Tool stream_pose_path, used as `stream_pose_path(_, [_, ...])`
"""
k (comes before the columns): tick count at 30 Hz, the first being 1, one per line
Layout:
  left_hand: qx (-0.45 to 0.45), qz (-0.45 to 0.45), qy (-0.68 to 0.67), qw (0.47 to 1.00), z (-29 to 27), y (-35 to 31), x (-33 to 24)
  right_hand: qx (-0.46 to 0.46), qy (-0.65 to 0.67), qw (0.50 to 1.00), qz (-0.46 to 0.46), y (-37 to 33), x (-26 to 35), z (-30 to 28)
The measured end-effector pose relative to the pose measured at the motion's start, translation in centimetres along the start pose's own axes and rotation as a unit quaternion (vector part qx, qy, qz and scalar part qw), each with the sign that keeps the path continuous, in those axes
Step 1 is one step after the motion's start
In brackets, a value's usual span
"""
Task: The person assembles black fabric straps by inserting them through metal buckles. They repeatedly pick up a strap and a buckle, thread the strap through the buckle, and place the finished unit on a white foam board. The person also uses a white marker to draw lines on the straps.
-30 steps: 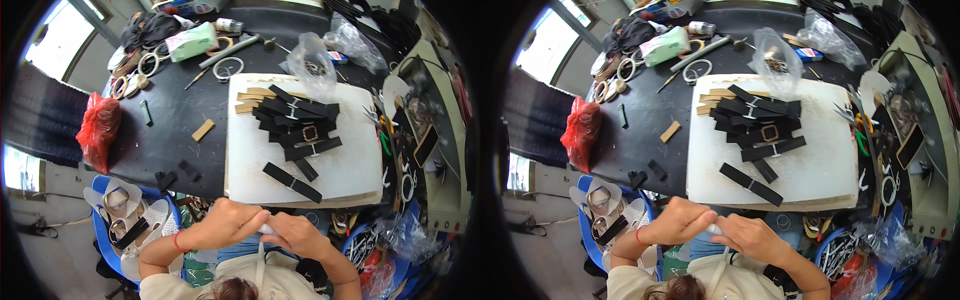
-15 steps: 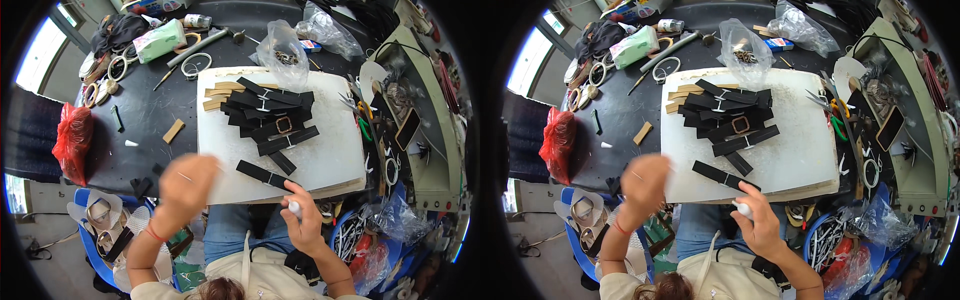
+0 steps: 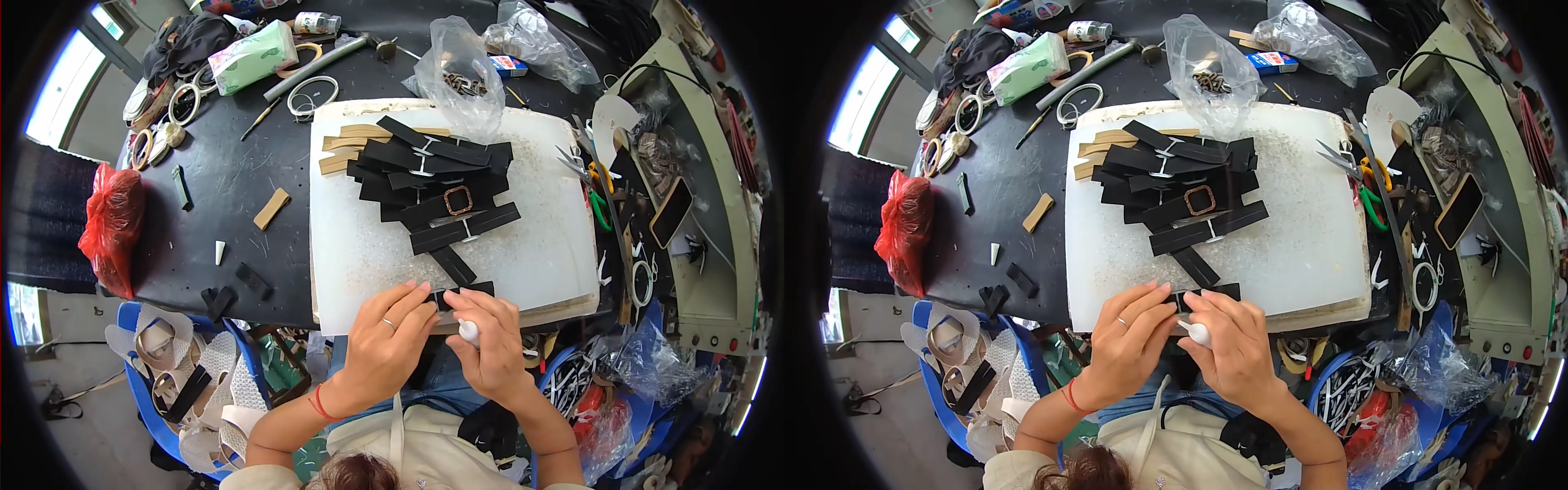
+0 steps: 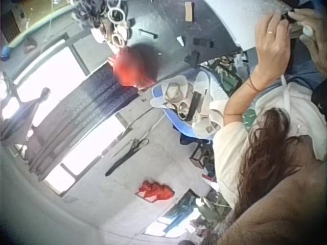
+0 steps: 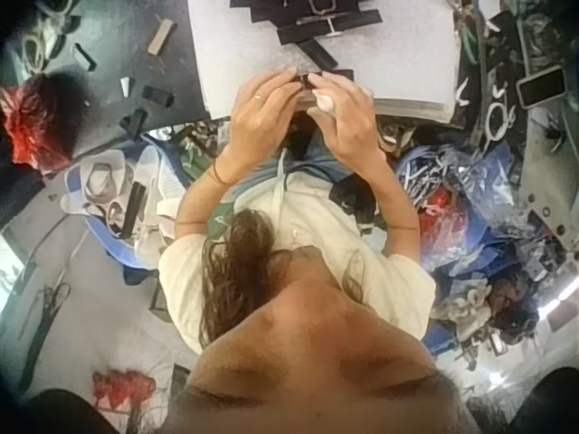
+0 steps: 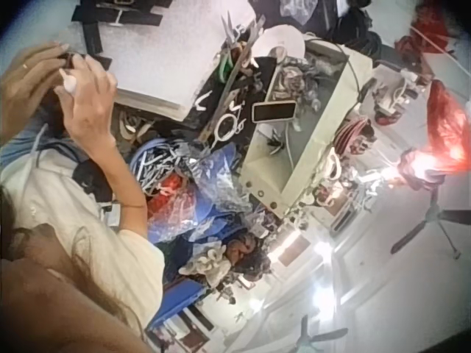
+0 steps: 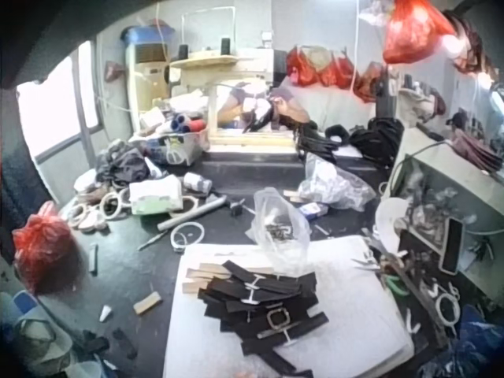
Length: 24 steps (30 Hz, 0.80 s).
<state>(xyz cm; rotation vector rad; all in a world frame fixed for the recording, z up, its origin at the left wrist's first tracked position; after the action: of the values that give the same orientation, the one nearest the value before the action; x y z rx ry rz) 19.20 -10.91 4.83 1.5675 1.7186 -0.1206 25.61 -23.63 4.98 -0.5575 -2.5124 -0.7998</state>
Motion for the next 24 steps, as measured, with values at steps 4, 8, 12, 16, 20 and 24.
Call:
stream_pose_path(4, [-0.022, 0.003, -0.010, 1.000, 0.2, -0.1, 0.1, -0.034, 0.022, 0.999, -0.006, -0.6, -0.5, 0.5])
stream_pose_path(8, [-0.005, 0.010, 0.003, 1.000, 0.1, -0.2, 0.0, -0.040, 0.004, 0.999, -0.006, -0.8, -0.2, 0.7])
stream_pose_path(12, [-0.021, -0.002, 0.040, 0.999, -2.5, -0.8, -0.5, -0.052, -0.052, 0.997, -0.031, -0.3, 1.2, 0.1])
stream_pose_path(16, [-0.016, -0.097, 0.090, 0.991, -3.5, -3.7, 0.7, -0.039, -0.036, 0.997, -0.051, 0.0, 1.4, 0.9])
stream_pose_path(20, [0.006, -0.066, 0.044, 0.997, -2.5, -4.2, -0.6, -0.036, 0.024, 0.998, -0.042, 0.1, 0.4, 1.4])
stream_pose_path(24, [-0.040, 0.019, -0.018, 0.999, -2.0, -1.4, -1.0, -0.041, 0.090, 0.995, 0.002, 0.4, 0.0, 1.1])
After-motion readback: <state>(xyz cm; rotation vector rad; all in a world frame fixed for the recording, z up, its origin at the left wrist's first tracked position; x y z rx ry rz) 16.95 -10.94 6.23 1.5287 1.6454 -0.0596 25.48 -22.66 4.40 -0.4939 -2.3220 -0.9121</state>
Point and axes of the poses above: each hand's wrist, its own y-axis towards the middle knuckle, its own z-axis out of the palm, x = y × z, the point moved 5 cm from there along y, towards the middle knuckle, and after that the axes turned 3 degrees about -z, right-handed, at the moved point
